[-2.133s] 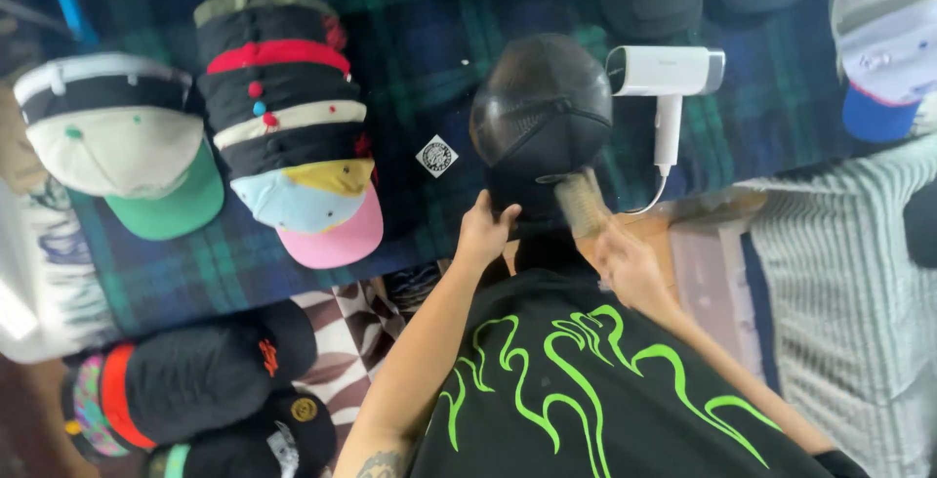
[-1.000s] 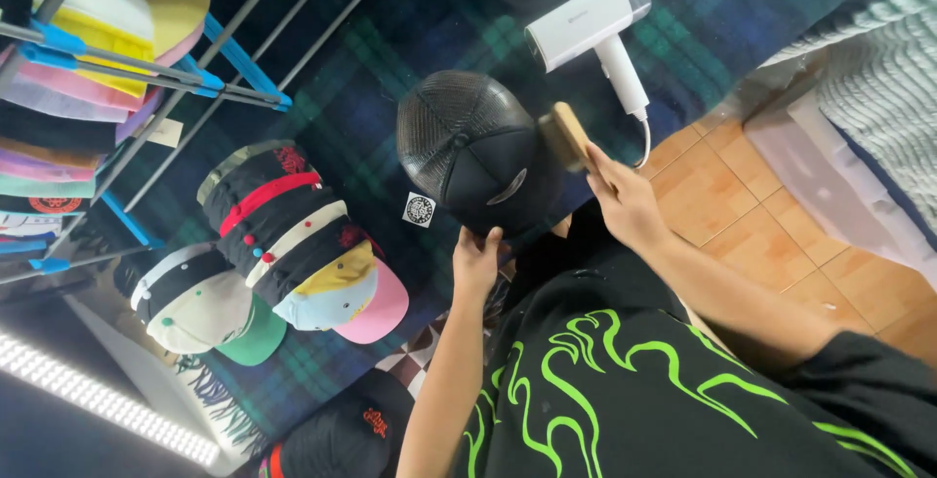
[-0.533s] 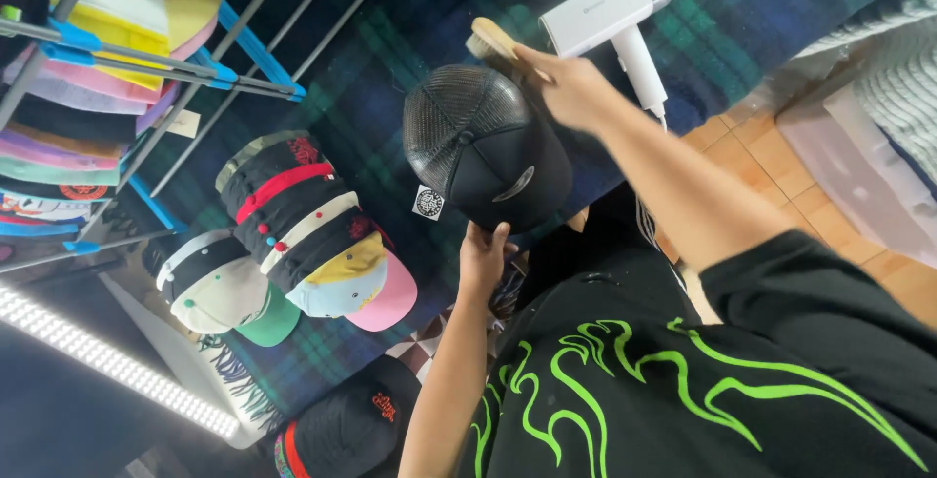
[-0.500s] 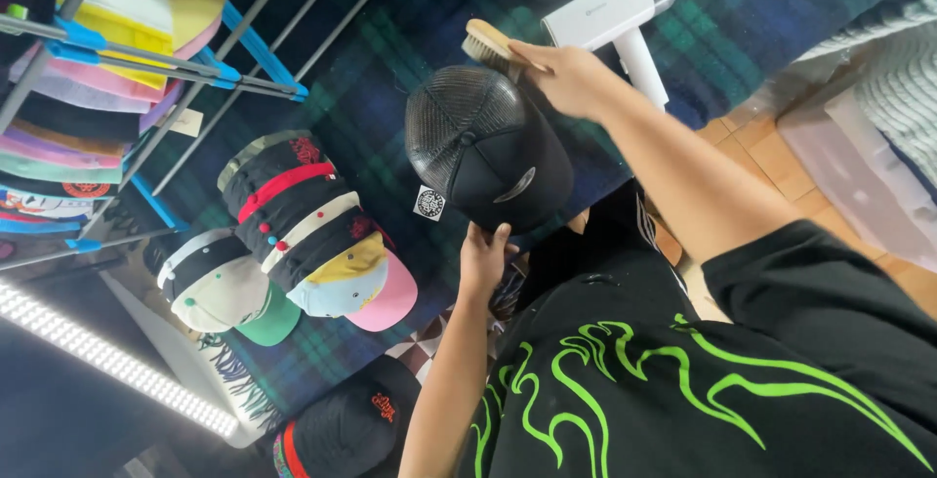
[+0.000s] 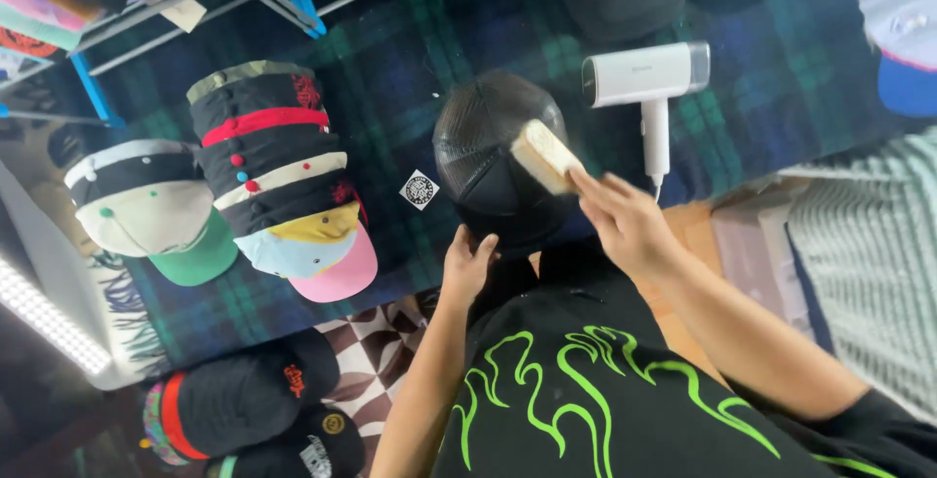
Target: Cleaning and shaping a mesh cap using a brush and a handheld steamer
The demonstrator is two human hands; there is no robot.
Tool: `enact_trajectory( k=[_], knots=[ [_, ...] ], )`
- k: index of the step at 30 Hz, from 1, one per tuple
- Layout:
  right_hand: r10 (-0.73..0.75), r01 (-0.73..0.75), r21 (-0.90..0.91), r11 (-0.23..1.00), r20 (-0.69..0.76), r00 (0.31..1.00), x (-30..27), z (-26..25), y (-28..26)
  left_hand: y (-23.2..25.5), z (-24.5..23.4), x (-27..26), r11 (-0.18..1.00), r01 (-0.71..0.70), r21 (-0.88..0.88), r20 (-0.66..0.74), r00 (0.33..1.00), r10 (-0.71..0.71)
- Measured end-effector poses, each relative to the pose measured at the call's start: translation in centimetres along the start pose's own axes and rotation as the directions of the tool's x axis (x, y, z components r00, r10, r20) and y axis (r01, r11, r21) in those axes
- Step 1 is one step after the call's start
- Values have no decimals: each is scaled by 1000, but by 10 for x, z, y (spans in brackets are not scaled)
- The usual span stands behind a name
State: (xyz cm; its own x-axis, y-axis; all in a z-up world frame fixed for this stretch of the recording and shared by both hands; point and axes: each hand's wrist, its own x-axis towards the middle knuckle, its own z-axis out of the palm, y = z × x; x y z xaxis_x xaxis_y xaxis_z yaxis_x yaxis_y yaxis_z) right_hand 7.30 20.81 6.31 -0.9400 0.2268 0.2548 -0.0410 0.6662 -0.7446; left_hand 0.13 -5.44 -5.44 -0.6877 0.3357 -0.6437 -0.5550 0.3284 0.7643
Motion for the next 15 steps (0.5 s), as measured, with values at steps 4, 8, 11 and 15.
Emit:
enact_trajectory(
  k=[4,8,11,15],
  knots=[
    [-239,242,-96,965,49,970,111,4,53,-1,6,1,1000,-17,-4,-41,999,17],
    [-64,247,-454,856,382,922,193,-25,2,-17,9,-4,998,-51,-44,-132,990,45],
    [-171,376,-281,883,553,815,214,-34,-47,-35,18,4,997,-23,-68,-196,981,9],
    [-97,654,-334,679,842,531,223,-41,-92,-28,21,5,998,-30,-61,-212,977,17]
  ],
)
